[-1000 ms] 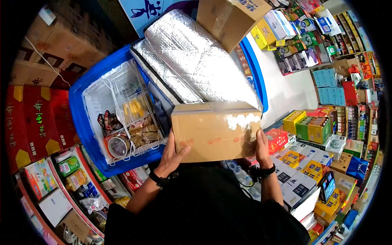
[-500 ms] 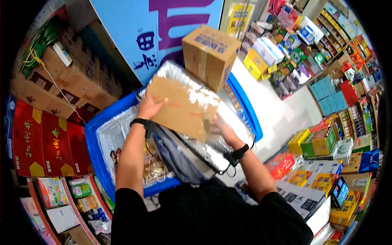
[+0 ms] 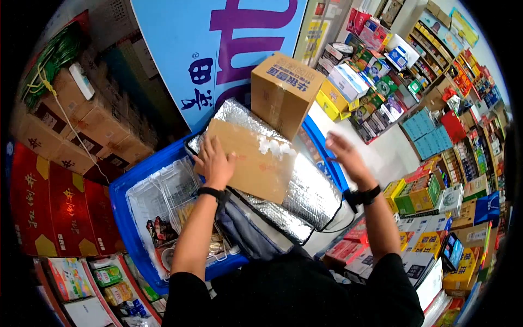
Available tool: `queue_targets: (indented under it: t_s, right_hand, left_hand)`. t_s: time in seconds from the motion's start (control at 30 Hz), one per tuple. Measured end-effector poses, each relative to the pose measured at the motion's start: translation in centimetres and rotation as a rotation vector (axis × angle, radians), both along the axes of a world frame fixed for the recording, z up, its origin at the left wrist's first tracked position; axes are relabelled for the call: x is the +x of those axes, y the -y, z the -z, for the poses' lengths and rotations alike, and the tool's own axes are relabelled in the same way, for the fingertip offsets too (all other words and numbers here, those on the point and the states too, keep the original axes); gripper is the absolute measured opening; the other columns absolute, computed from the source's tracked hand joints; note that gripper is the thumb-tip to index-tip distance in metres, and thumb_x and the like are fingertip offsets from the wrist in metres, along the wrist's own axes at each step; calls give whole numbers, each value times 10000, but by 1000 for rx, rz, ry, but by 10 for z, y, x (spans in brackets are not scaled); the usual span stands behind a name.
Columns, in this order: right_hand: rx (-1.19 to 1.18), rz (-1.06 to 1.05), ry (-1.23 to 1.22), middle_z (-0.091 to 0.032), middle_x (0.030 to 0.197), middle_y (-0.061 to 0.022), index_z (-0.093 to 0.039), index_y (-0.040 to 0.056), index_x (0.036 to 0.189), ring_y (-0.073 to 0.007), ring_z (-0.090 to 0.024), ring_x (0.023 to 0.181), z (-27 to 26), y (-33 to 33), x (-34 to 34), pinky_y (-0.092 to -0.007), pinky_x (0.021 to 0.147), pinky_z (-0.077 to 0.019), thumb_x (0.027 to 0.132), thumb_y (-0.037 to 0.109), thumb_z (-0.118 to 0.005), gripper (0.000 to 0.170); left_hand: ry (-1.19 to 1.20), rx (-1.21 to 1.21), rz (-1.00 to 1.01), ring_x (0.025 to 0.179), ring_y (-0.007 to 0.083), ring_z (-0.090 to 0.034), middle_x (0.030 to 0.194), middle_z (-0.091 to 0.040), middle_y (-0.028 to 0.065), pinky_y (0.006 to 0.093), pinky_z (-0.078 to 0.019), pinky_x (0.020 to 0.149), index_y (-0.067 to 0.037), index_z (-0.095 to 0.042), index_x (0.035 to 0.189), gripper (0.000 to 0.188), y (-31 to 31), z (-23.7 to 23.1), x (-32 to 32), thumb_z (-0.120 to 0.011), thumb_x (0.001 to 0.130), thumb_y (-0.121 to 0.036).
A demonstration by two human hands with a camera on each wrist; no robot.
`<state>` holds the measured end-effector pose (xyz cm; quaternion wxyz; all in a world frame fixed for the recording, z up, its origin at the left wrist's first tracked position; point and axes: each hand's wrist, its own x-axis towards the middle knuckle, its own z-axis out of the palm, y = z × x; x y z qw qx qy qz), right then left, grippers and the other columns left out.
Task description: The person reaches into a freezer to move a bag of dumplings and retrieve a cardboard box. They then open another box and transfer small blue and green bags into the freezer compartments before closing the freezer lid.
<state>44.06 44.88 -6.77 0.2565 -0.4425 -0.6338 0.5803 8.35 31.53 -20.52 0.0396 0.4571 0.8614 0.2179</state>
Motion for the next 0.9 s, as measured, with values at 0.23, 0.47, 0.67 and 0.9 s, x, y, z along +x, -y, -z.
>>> queue_targets:
  t_s: [0.23,0.47,0.67,0.9]
  right_hand:
    - [661,22,177,-523,1488,-281,-491,-46,1476,-369,-553,1344,-53,-177,-44,-430,1123,-444,940,534,-722,823]
    - [826,-36,388,-550,1358,-382,-520,-100,1427,-499,-531,1301,42,-289,-110,-500,1103,-446,832,664,-746,994]
    - [686,-42,131,-599,1247,-326,-525,-93,1427,-443,-598,1190,46,-274,-51,-456,1045,-489,825,537,-823,920]
    - [466,-38,-165,-573,1345,-194,-421,-41,1532,-306,-553,1303,88,-250,76,-406,1134,-428,882,243,-836,822]
  left_hand:
    - [316,320,220,1528,451,-250,1642,-258,300,527,-210,1252,62,-231,1592,1011,-33,-54,52,-704,929,-537]
    - [800,301,88,1463,360,-386,1661,-252,236,461,-443,1118,-8,-135,1639,961,-149,-71,47,-579,1013,-587]
    - [1187,356,-110,1436,402,-377,1710,-176,121,512,-493,1031,-165,-167,1660,709,-217,-68,47,-424,1099,-515]
    - [1227,152,-188,1487,403,-336,1660,-260,222,667,-397,1087,-30,-114,1645,1037,-280,12,32,-558,966,-675]
